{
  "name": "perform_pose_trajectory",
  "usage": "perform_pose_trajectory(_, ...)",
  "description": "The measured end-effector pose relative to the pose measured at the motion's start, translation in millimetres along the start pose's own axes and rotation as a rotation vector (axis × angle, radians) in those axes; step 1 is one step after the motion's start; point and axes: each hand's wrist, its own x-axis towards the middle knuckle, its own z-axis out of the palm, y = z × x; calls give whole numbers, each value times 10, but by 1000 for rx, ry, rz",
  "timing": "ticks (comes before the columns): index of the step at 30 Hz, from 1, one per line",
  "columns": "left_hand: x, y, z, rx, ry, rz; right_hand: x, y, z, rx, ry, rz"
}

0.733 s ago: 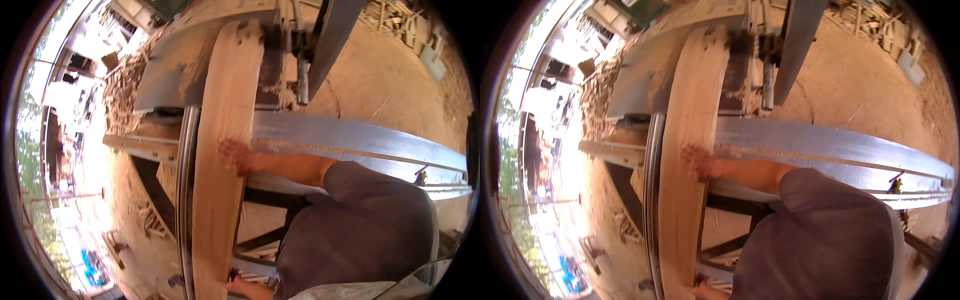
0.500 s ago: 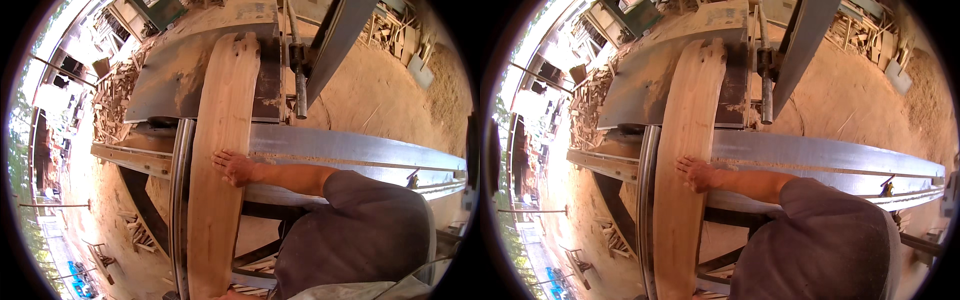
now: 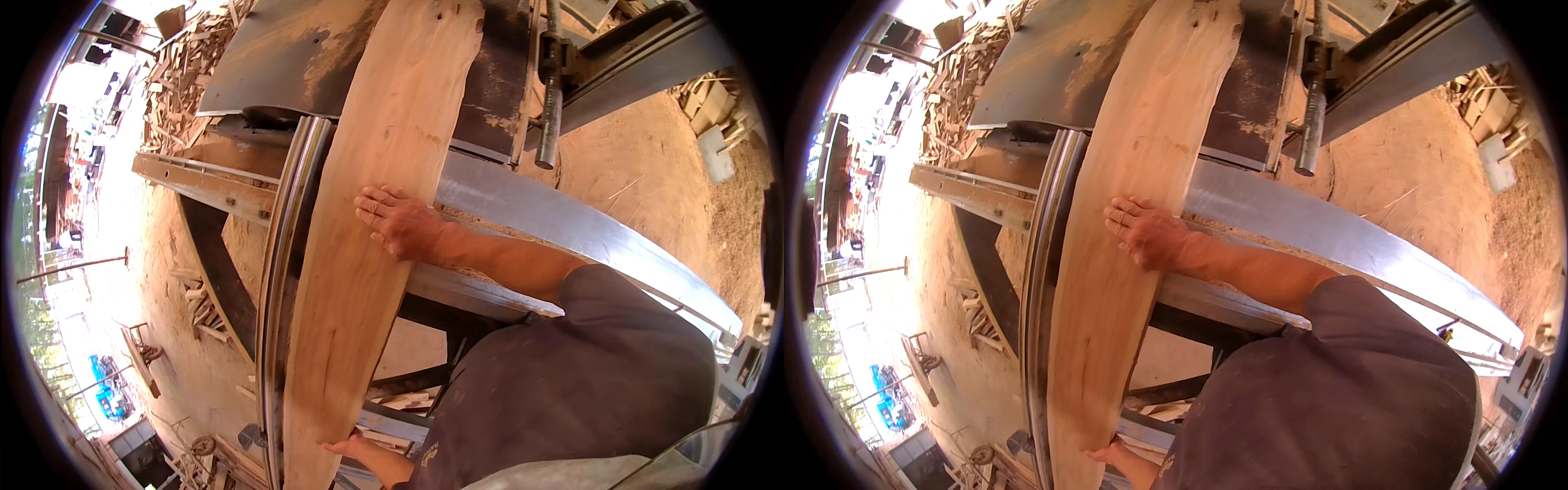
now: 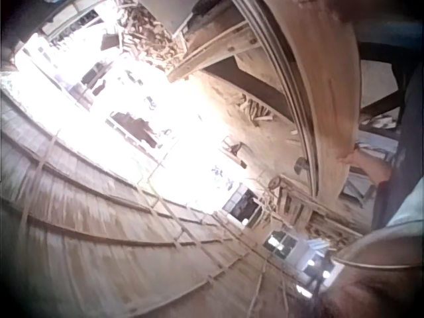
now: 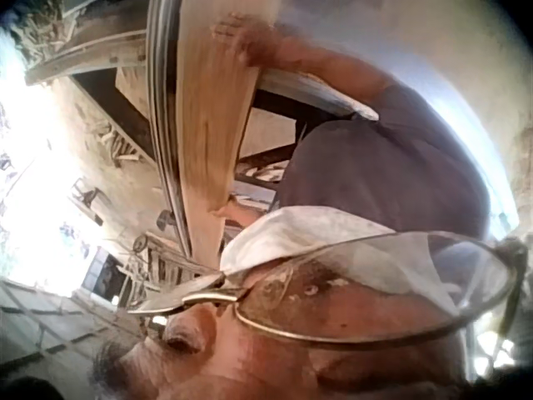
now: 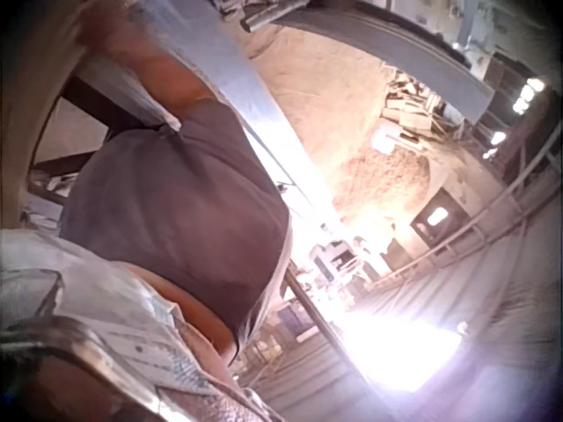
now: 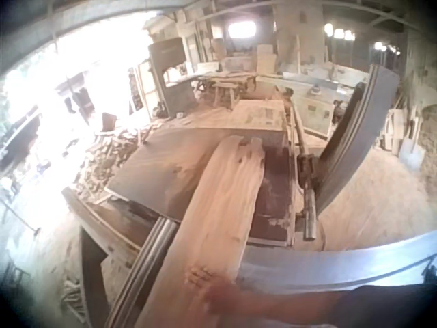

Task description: The person carries a curved wooden board to a workbench, uses a tape measure and pencil to mark measurements, and feeds the board through a table saw to trim it.

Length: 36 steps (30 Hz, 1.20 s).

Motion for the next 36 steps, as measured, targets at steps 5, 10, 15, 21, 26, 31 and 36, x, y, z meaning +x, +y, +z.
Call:
perform_pose_trajectory(5,-125,-41,97,80,-51,62,63,-31,-13,43,80,-20)
perform_pose_trajectory(10,27,-44,86,35,-38,46,80,-27,-3,43,88,8)
perform_pose_trajectory(15,124,-133,-52,97,-223,102,20,-16,-36,24,102,34)
perform_pose_trajectory(21,-295,-143,190,5,-199,48,219,-33,1,-44,125,6)
perform_pose_trajectory(26,73,-302,-102,-131,-271,-1,271,63,263,-190,88,-178)
perform_pose_trajectory(31,-83,-175,483,-222,60,117,290,215,203,-238,103,-118)
perform_pose_trajectory(36,-18,-463,125,-246,57,128,291,231,272,-229,51,-136)
